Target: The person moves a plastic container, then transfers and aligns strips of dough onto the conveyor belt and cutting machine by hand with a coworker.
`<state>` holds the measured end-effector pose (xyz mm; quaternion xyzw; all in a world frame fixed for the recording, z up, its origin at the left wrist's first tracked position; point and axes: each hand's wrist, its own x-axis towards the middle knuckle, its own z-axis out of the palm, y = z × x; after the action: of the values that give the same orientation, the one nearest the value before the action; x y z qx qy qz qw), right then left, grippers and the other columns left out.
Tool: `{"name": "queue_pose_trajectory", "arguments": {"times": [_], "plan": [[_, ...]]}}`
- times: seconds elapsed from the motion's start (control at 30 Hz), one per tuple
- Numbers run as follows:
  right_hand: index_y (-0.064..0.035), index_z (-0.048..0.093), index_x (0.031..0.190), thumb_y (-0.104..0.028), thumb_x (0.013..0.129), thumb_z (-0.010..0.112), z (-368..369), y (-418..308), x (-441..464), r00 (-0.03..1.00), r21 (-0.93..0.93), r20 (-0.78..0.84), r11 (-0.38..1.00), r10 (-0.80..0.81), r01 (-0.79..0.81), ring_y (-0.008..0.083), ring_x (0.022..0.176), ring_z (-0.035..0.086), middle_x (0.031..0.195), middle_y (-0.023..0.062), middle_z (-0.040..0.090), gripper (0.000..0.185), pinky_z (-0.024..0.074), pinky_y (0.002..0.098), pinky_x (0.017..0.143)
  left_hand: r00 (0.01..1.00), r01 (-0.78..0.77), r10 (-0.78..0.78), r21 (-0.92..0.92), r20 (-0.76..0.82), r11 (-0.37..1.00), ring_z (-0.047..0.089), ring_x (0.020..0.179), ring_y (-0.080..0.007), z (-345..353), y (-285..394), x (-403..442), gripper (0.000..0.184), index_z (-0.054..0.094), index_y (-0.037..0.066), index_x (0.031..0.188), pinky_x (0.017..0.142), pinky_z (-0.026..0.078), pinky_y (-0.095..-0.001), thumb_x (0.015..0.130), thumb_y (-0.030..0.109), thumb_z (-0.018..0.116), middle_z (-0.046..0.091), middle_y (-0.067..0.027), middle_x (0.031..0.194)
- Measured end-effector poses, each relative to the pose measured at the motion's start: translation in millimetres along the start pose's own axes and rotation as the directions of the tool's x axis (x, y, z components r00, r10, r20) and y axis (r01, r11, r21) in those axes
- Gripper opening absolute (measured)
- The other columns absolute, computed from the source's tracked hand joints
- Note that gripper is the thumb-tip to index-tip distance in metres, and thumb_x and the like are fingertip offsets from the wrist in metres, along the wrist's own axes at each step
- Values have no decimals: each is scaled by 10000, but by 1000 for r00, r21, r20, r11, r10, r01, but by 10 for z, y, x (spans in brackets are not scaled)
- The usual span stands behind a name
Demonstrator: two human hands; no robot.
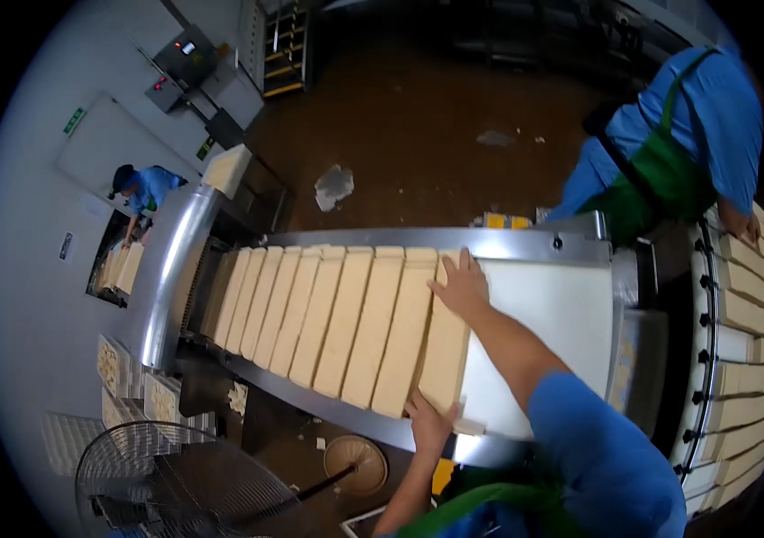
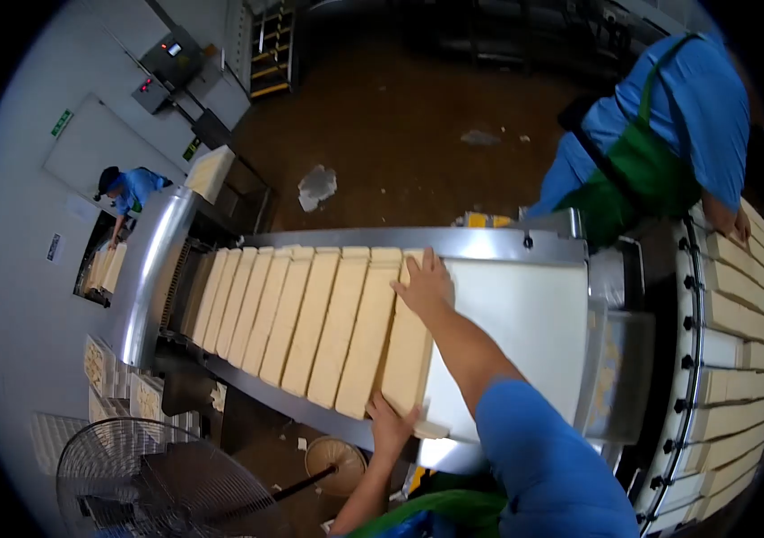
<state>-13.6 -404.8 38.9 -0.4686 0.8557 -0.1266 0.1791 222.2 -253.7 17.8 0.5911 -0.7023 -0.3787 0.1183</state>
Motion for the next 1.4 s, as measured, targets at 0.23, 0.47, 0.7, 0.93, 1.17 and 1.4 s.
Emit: {"name": "queue_pose_trajectory", "arguments": {"times": [0.23, 0.47, 0.7, 0.93, 1.17, 1.4], "plan": [[-144, 332, 1410, -445, 773, 622, -242, 365, -261, 961, 55, 16, 960, 276, -276, 400, 1282, 362, 1409, 184, 289, 762, 375, 462, 1034, 986, -71, 50, 130, 159, 989, 573, 920, -480, -29, 90, 35, 874, 298, -36, 1270, 792, 512, -503, 680, 379, 792, 419, -291, 1135], [17, 303, 1382, -433, 681, 717, -856, 1849, -1145, 783, 289, -119, 776, 610, -561, 461, 1338, 264, 1495, 298, 126, 930, 295, 466, 1094, 809, -357, 215, 167, 547, 919, 592, 930, -476, 436, 711, -349, 907, 250, 13, 1330, 775, 514, -520, 723, 510, 705, 392, -303, 1198], [-15, 290, 1299, -352, 691, 709, -1205, 2805, -2155, 513, 699, -280, 539, 811, -470, 450, 1146, 466, 1351, 263, 282, 812, 415, 491, 971, 786, -587, 566, 16, 250, 809, 513, 964, -469, 1018, 1416, -681, 742, 326, -29, 1298, 891, 447, -473, 708, 147, 739, 330, -321, 1191], [-5, 316, 1278, -370, 725, 663, -2126, 4407, -3450, 189, 777, -505, 539, 842, -326, 478, 1102, 483, 1272, 252, 344, 748, 439, 490, 923, 573, -781, 782, -126, 244, 612, 356, 1199, -470, 1986, 2712, -1318, 778, 342, 63, 1375, 1017, 350, -442, 692, 46, 714, 210, -297, 1343], [30, 460, 1264, -578, 786, 502, -2794, 5769, -3832, 207, 705, -302, 365, 930, -608, 409, 1189, 441, 1269, 224, 498, 774, 351, 505, 993, 236, -902, 943, -308, 236, 303, 376, 1215, -407, 2714, 3970, -1411, 793, 363, 64, 1389, 1027, 343, -404, 705, 86, 761, 288, -247, 1346], [-4, 530, 1283, -490, 895, 289, -2874, 6799, -3980, 325, 424, -233, 396, 917, -814, 346, 1265, 373, 1310, 191, 527, 667, 185, 506, 1078, 35, -840, 864, -453, 503, 298, 439, 1172, -264, 3159, 4405, -1228, 753, 406, 68, 1377, 955, 409, -338, 730, 123, 787, 348, -147, 1326]]}}
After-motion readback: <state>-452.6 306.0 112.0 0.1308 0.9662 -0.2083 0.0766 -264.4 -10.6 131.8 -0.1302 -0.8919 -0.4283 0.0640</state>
